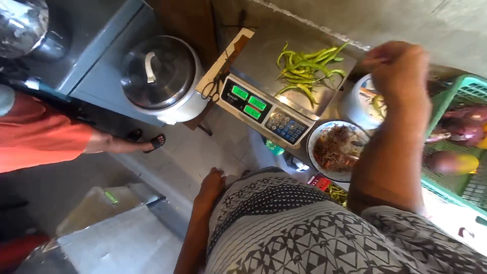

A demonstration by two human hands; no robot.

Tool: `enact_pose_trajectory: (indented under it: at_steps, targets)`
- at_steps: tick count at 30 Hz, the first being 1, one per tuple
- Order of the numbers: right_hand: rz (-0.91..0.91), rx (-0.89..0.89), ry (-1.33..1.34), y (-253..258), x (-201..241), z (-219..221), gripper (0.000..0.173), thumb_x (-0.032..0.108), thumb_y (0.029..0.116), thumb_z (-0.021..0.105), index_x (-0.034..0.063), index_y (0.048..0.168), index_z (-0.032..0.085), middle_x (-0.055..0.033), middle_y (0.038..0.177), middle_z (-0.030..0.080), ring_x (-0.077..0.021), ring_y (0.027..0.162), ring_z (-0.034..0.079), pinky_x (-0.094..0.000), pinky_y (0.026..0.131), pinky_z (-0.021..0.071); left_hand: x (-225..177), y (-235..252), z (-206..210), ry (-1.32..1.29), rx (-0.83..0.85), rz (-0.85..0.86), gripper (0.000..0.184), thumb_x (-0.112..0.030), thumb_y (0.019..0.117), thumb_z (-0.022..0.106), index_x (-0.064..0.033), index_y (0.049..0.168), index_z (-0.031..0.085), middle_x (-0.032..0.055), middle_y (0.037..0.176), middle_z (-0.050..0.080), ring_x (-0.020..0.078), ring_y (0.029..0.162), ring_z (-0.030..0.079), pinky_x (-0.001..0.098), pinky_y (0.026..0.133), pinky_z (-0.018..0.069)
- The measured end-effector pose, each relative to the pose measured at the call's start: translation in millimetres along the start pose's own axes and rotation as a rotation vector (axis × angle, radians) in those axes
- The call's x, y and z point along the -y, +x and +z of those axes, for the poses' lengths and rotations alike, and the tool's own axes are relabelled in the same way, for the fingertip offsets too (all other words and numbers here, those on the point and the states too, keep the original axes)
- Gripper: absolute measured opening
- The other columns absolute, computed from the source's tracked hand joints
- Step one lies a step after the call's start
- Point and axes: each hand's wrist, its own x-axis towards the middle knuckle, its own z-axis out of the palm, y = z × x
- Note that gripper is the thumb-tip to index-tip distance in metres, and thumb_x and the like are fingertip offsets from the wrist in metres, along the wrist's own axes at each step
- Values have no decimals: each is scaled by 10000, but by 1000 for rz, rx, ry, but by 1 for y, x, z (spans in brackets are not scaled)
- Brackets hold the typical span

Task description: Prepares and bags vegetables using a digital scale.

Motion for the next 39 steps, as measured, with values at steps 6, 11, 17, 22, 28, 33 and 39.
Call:
enact_pose_trajectory:
  at_steps: [6,11,17,22,28,33,39]
  targets:
    - [388,-4,-148,-33,-48,-12,611,75,902,654,-28,1464,437,-430,1407,464,-623,1331,434,-822,987,344,-10,9,-5,64,22,29,401,-246,1063,500,-6,1363,614,248,1414,545,379,1256,597,516,1066,483]
    - [426,9,-109,-42,-51,-1,701,25,883,651,4,1522,362,-466,1348,489,-675,1276,447,-845,962,331,-29,21,-12,134,49,98,403,-245,1063,499,4,1360,613,249,1407,551,371,1248,604,511,1064,484]
    - [458,1,-153,-39,-57,10,635,1,887,657,-33,1478,426,-431,1386,487,-634,1311,451,-798,989,376,-43,32,-15,168,80,134,407,-254,1067,500,0,1363,613,251,1416,541,378,1244,604,514,1058,487]
    - [484,11,-182,-32,-56,15,580,10,882,663,-21,1423,455,-401,1316,558,-604,1250,530,-790,946,411,-47,35,-16,165,87,136,412,-256,1069,495,-5,1377,604,245,1436,530,372,1260,596,509,1068,481]
    - [501,25,-194,-32,-53,8,488,76,909,672,-108,1329,505,-424,1309,546,-610,1270,508,-801,951,398,-41,34,-11,134,79,131,413,-257,1070,490,-4,1375,606,238,1426,540,361,1272,590,505,1076,475]
    - [449,49,-221,-31,-59,14,469,93,931,648,-102,1337,516,-446,1306,534,-636,1270,487,-811,963,376,-35,32,-8,105,60,136,414,-256,1065,501,8,1363,613,252,1415,545,381,1256,597,521,1066,480]
    - [466,13,-197,-30,-60,15,388,79,943,602,-78,1297,574,-424,1310,548,-612,1284,492,-789,972,384,-34,33,-9,114,73,122,412,-262,1067,498,-1,1364,613,245,1414,545,373,1271,586,514,1075,472]
